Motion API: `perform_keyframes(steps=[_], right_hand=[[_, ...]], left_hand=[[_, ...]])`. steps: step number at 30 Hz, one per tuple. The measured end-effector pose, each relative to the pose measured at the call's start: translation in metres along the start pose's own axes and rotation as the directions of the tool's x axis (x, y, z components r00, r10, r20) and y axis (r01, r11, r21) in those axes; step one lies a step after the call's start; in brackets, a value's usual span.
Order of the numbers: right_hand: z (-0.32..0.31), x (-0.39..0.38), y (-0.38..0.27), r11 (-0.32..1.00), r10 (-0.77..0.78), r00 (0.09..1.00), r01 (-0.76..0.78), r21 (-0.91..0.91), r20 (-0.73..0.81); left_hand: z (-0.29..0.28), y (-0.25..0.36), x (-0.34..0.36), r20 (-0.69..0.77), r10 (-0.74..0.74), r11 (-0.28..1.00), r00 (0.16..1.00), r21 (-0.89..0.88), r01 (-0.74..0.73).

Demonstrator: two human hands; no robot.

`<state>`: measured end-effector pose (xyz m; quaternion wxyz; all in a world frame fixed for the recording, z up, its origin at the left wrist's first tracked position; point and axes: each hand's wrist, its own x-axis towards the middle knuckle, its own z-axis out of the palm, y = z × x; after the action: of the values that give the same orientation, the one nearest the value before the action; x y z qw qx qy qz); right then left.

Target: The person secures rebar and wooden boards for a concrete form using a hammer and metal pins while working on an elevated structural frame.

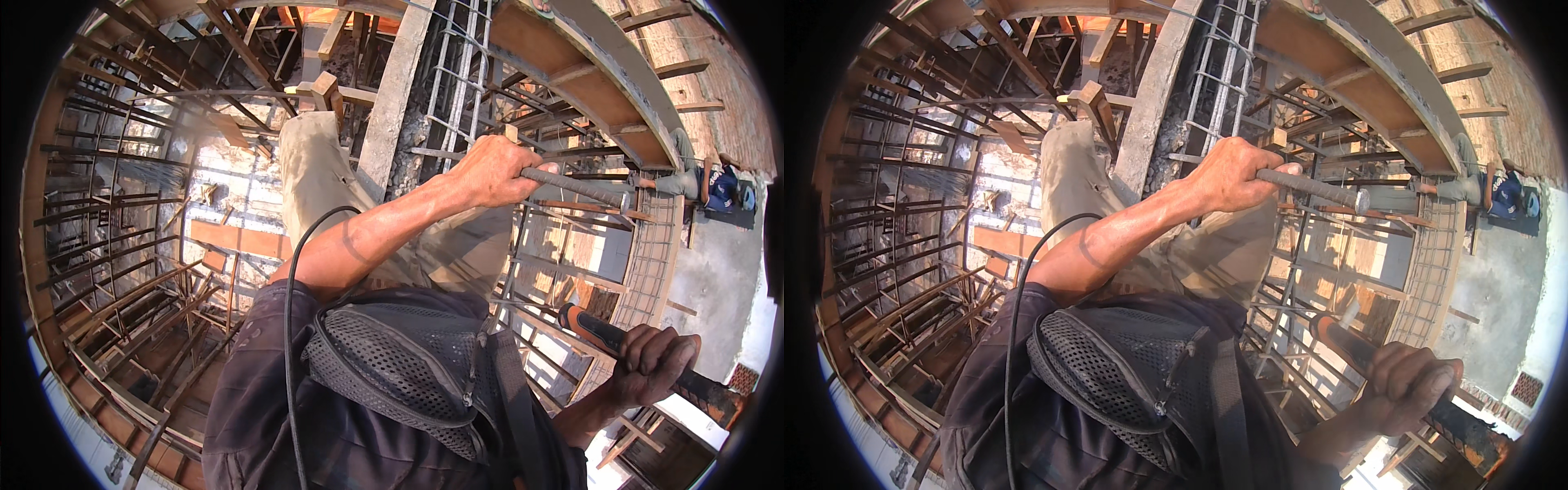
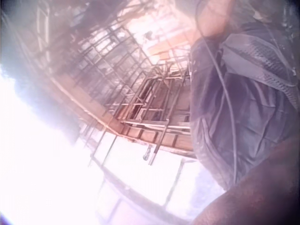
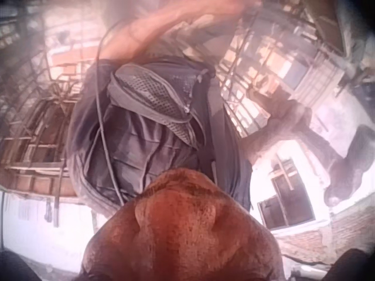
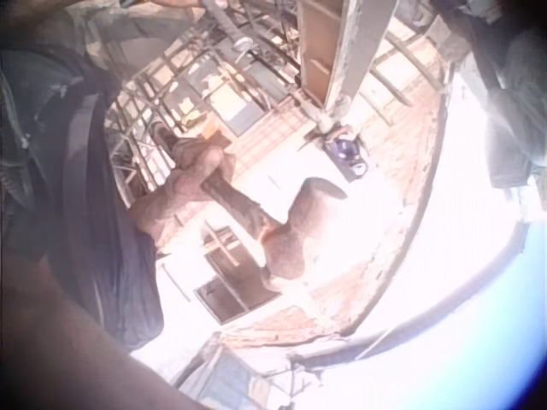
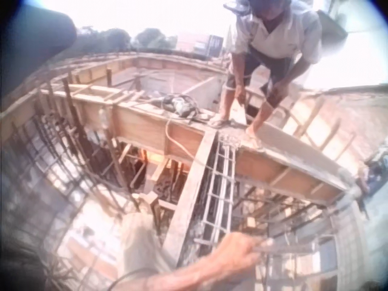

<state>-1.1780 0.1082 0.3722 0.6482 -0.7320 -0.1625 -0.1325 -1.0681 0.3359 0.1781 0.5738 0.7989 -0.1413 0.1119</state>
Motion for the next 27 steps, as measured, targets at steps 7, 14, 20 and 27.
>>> perform_keyframes(steps=[7,14,20,27], right_hand=[[-0.029,-0.025,0.023,0.855,0.438,0.899,-0.422,-0.302,-0.019],[-0.006,0.007,0.002,0.99,-0.143,0.988,0.142,0.021,0.058],[-0.007,-0.029,0.041,0.755,0.602,0.798,-0.553,-0.351,0.037],[-0.02,-0.036,0.067,0.725,0.634,0.769,-0.63,-0.279,-0.088]], left_hand=[[-0.004,-0.01,-0.003,0.026,-0.055,0.998,0.998,0.014,0.054],[-0.008,-0.007,-0.006,0.039,-0.093,0.995,0.995,0.028,0.092],[0.002,-0.005,-0.029,-0.039,-0.01,1.0,0.999,0.004,0.01],[0.028,-0.004,-0.07,0.018,0.08,0.996,0.997,0.038,-0.08]])
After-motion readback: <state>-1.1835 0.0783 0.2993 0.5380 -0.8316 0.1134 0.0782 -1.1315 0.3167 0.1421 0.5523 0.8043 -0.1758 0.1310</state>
